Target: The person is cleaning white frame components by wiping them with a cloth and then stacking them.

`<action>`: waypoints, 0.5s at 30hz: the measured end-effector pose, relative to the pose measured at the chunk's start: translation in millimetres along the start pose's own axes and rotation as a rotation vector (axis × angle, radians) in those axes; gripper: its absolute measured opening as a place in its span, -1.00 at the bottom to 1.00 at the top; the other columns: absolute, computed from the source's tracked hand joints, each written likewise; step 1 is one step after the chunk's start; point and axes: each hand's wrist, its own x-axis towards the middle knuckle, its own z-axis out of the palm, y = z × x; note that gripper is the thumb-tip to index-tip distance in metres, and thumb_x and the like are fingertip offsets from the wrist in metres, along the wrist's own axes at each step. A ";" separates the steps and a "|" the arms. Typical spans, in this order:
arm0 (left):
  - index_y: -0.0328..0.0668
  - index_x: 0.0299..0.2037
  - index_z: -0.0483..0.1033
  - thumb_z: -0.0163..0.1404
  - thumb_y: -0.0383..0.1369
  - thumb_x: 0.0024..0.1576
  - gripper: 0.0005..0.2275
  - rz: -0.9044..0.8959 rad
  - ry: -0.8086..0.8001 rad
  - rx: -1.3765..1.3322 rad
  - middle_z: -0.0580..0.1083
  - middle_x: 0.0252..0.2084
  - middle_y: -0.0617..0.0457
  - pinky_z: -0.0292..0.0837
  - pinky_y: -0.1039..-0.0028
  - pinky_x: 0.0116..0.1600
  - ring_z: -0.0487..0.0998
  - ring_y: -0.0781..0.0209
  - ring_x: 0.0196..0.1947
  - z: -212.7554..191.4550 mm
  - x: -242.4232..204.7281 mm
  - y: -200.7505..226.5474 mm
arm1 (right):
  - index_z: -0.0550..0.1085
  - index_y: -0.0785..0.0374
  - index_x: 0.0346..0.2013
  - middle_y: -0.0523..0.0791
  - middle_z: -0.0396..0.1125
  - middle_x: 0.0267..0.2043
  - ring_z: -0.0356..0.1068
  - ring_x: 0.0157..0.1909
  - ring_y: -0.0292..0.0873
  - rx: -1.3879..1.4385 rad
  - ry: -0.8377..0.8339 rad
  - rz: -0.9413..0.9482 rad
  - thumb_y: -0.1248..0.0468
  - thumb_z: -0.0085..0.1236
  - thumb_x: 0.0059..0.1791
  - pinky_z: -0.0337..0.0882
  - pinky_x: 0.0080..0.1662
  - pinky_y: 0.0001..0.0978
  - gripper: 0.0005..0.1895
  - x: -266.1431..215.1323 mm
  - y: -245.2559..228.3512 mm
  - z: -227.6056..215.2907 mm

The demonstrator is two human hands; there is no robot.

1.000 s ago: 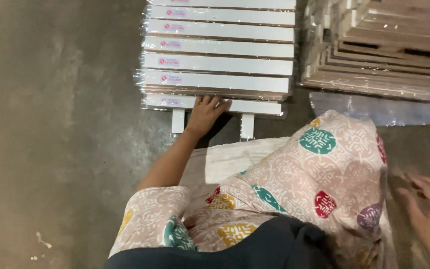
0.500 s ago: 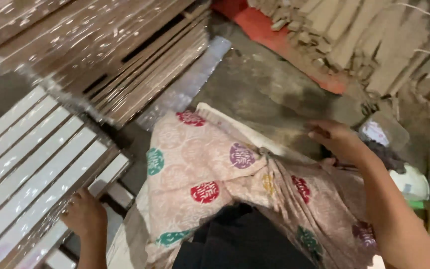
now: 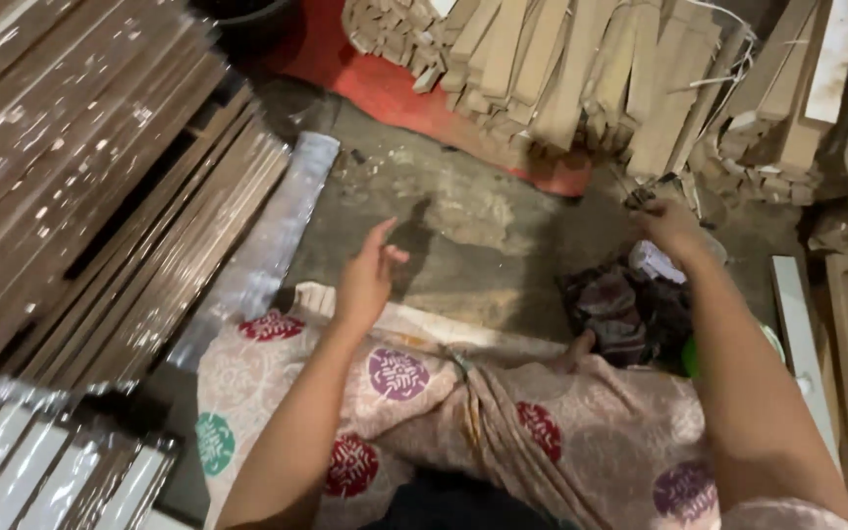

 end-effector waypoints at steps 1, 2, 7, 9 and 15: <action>0.06 0.44 0.18 -0.06 -0.61 0.11 -0.36 0.065 -0.051 0.127 0.55 0.03 -0.02 0.31 0.15 0.29 0.55 -0.07 0.11 12.9 17.5 -16.2 | 0.57 -0.03 0.13 -0.15 0.53 -0.20 0.55 -0.14 -0.06 0.111 0.098 -0.018 -0.12 0.22 0.02 0.45 -0.08 -0.14 -0.54 6.0 0.1 -5.1; -0.03 0.52 0.03 0.06 -0.81 -0.12 -0.08 0.131 -0.103 0.254 0.44 0.31 -0.07 0.11 0.12 0.48 0.43 -0.10 0.30 25.7 35.1 -33.0 | 0.56 0.12 0.14 -0.05 0.51 -0.22 0.54 -0.16 0.01 0.221 0.197 -0.035 -0.05 0.27 0.04 0.48 -0.15 -0.08 -0.53 12.4 -0.1 -9.8; -0.01 0.31 0.38 -0.07 -0.57 0.23 -0.57 -0.116 -0.169 0.235 0.56 0.13 -0.06 0.42 0.11 0.25 0.55 -0.09 0.16 33.6 52.4 -47.6 | 0.49 0.31 0.12 0.11 0.45 -0.04 0.47 0.02 0.20 0.212 0.329 0.086 -0.05 0.11 0.11 0.46 -0.04 0.19 -0.50 75.4 -3.8 -0.5; 0.06 0.23 0.46 -0.06 -0.46 0.29 -0.68 -0.195 -0.208 0.224 0.60 0.07 0.05 0.47 0.21 0.19 0.58 0.03 0.14 40.7 57.9 -61.9 | 0.50 0.25 0.04 0.05 0.45 -0.10 0.49 -0.03 0.16 0.203 0.362 0.141 -0.10 0.07 0.12 0.47 -0.08 0.22 -0.52 112.4 3.4 14.9; -0.12 0.02 0.56 0.01 -0.51 0.12 -0.73 -0.004 -0.110 0.096 0.65 -0.17 0.04 0.55 0.40 -0.16 0.68 0.11 -0.25 54.2 47.8 -67.5 | 0.47 0.28 -0.27 0.05 0.33 -0.29 0.36 -0.32 0.13 -0.364 1.048 -0.362 0.26 0.37 -0.19 0.42 -0.26 -0.10 -0.71 96.4 -47.6 26.6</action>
